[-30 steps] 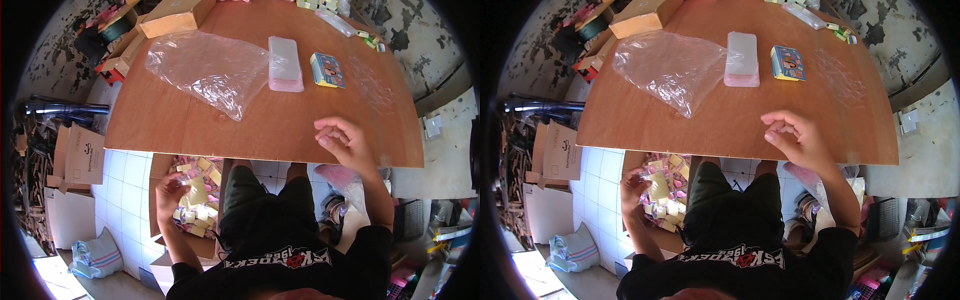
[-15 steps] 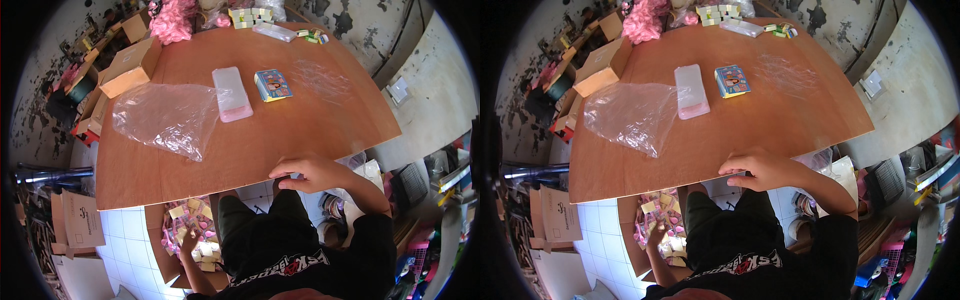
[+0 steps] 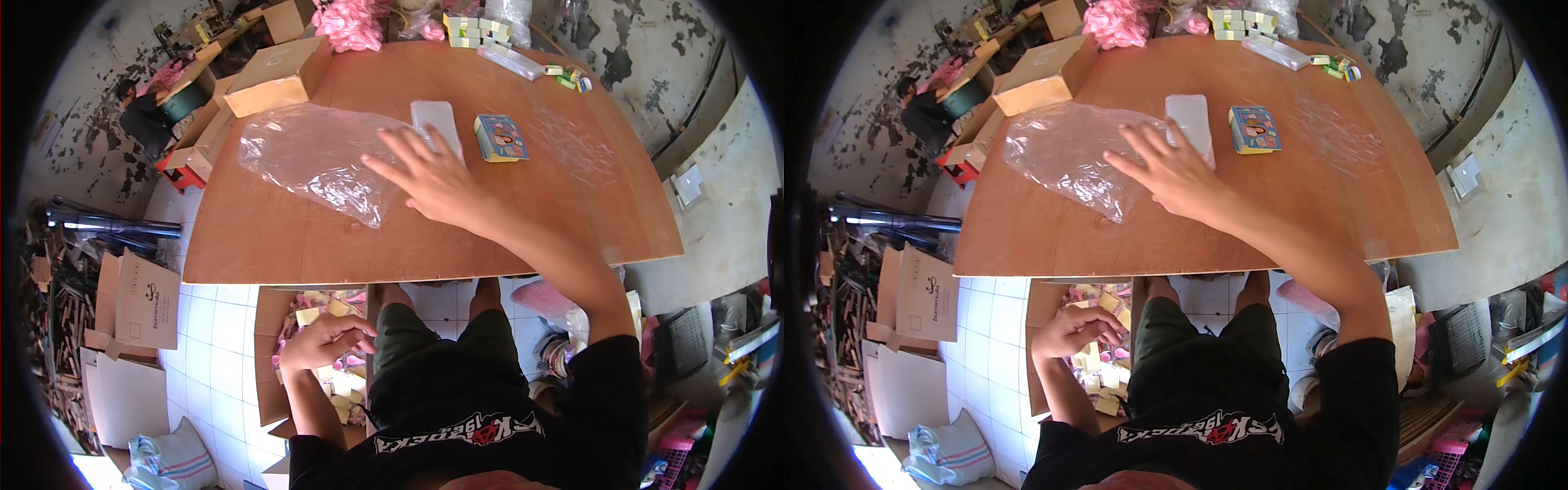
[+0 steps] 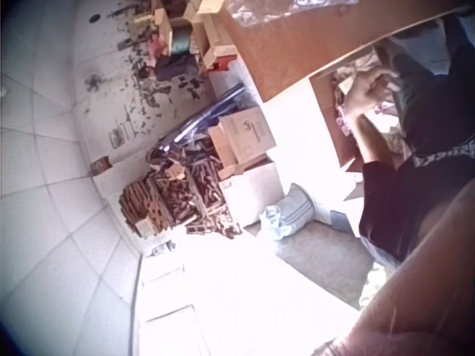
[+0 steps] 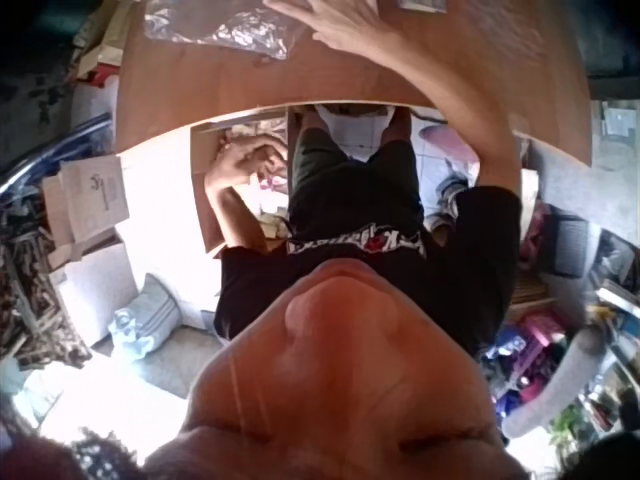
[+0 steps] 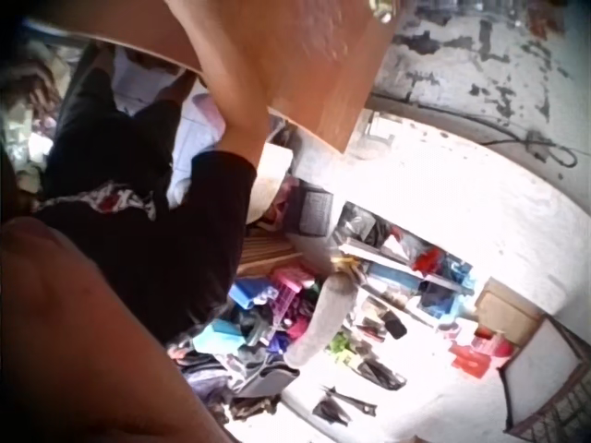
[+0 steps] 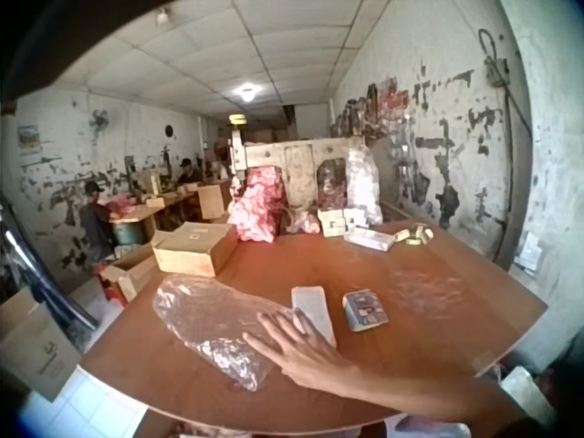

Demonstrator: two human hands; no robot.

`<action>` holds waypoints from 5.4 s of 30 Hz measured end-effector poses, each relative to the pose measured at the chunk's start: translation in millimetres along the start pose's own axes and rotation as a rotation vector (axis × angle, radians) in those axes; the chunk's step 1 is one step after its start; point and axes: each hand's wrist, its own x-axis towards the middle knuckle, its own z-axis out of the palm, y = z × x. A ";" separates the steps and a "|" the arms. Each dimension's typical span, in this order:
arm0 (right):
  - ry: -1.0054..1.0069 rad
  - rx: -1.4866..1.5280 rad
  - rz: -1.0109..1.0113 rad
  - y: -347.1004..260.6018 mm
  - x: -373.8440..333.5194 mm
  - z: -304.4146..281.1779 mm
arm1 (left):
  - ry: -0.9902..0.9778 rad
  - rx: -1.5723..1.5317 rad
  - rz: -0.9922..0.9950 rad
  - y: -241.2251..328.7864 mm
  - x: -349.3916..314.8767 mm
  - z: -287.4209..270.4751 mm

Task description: The person unpacks pink plastic spoons from a sealed bag and places them into a clear plastic container. The person repeatedly picks up spoons from the table and arranges them inside the container.

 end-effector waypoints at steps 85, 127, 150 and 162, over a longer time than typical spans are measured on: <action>-0.209 0.148 1.235 579.2 -41.9 205.2 | 1.031 -0.100 -0.252 8.1 157.1 -121.2; 0.458 0.085 1.486 650.6 -90.2 240.9 | 1.045 0.311 -0.269 -0.6 151.8 -122.9; 0.924 -0.255 0.740 440.7 -19.8 65.7 | 0.799 -0.176 -0.171 25.6 160.9 -128.4; 0.561 0.491 1.255 247.1 -7.1 67.8 | 0.796 -0.145 -0.061 47.9 156.8 -117.0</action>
